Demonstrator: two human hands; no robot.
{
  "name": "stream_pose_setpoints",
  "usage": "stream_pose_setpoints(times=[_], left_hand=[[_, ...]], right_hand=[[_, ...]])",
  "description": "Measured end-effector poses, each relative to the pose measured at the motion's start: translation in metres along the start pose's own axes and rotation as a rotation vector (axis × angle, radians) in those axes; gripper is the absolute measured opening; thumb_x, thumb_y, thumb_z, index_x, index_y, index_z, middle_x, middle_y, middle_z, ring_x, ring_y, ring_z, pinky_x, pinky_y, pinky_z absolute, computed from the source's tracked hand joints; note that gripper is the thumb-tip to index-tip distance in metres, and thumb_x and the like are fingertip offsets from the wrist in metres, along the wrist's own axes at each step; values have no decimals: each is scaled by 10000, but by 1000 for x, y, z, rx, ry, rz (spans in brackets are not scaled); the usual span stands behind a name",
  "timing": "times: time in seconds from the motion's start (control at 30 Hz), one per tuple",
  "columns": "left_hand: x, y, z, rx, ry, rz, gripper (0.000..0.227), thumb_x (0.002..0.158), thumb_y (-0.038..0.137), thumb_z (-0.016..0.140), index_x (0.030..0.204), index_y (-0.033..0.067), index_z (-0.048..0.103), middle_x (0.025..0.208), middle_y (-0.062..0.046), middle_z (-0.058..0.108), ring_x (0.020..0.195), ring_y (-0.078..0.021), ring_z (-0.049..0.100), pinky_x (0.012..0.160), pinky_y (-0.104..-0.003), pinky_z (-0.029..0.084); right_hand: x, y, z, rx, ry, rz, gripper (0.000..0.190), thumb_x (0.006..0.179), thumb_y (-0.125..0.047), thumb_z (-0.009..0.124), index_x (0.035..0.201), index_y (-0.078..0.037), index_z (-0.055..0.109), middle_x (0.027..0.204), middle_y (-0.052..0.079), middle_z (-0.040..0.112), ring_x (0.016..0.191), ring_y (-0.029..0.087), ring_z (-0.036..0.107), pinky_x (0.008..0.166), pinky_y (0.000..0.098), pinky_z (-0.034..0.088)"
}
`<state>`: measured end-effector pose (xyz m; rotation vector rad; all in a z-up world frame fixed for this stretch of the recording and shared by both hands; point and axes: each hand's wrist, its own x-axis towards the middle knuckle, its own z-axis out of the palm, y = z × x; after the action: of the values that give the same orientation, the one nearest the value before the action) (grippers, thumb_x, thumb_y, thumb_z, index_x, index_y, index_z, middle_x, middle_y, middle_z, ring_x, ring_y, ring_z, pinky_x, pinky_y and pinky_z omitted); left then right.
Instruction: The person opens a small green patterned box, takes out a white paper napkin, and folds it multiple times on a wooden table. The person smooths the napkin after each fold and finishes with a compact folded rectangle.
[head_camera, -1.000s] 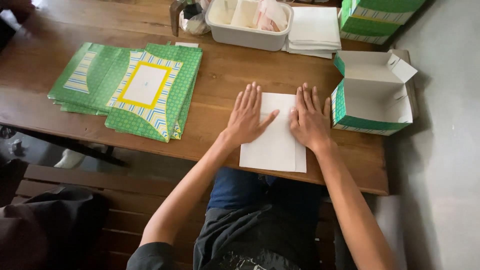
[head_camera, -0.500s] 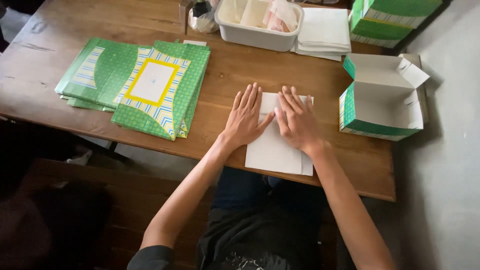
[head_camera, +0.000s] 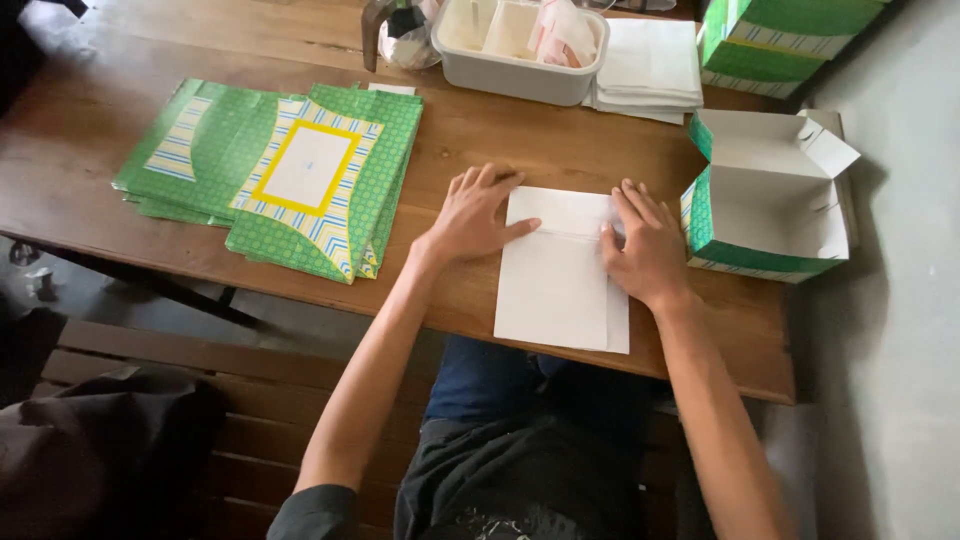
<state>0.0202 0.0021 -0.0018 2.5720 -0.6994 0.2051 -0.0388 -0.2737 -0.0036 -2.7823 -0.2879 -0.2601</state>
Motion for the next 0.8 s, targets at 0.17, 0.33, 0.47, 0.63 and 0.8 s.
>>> stream_pose_setpoints(times=[0.17, 0.33, 0.47, 0.63, 0.8], left_hand=[[22, 6, -33, -49, -109, -55, 909, 607, 803, 796, 1330, 268, 661, 1323, 3, 565, 1279, -267, 509, 1065, -539, 391], [59, 21, -31, -28, -381, -167, 946, 461, 676, 978, 1270, 334, 628, 1267, 17, 496, 1217, -263, 509, 926, -511, 489], [71, 32, -34, 34, -462, -218, 1031, 447, 596, 1014, 1322, 279, 570, 1355, -66, 446, 1270, -308, 492, 968, -520, 502], [78, 54, -54, 84, -650, -269, 836, 552, 530, 1012, 1241, 219, 656, 1395, -182, 456, 1341, -388, 474, 1039, -567, 461], [90, 35, -28, 89, -649, -219, 784, 547, 552, 1003, 1194, 228, 701, 1365, -180, 523, 1317, -384, 507, 1040, -562, 451]], right_hand=[[7, 4, 3, -106, 51, -24, 627, 918, -329, 557, 1468, -30, 590, 1534, 192, 538, 1435, 359, 483, 1117, 549, 414], [25, 12, -16, -131, -103, 39, 659, 849, -471, 612, 1425, -154, 657, 1482, 68, 605, 1316, 286, 602, 1051, 473, 498], [38, 7, -21, -163, -210, 64, 652, 818, -457, 616, 1419, -205, 641, 1450, 41, 608, 1259, 308, 639, 1041, 496, 501], [45, -3, -37, -201, -249, 44, 575, 770, -421, 660, 1303, -211, 707, 1262, 64, 686, 1108, 370, 710, 962, 518, 549], [45, -21, -60, -210, -312, 51, 621, 760, -459, 688, 1329, -209, 698, 1295, 80, 662, 1117, 402, 702, 971, 524, 541]])
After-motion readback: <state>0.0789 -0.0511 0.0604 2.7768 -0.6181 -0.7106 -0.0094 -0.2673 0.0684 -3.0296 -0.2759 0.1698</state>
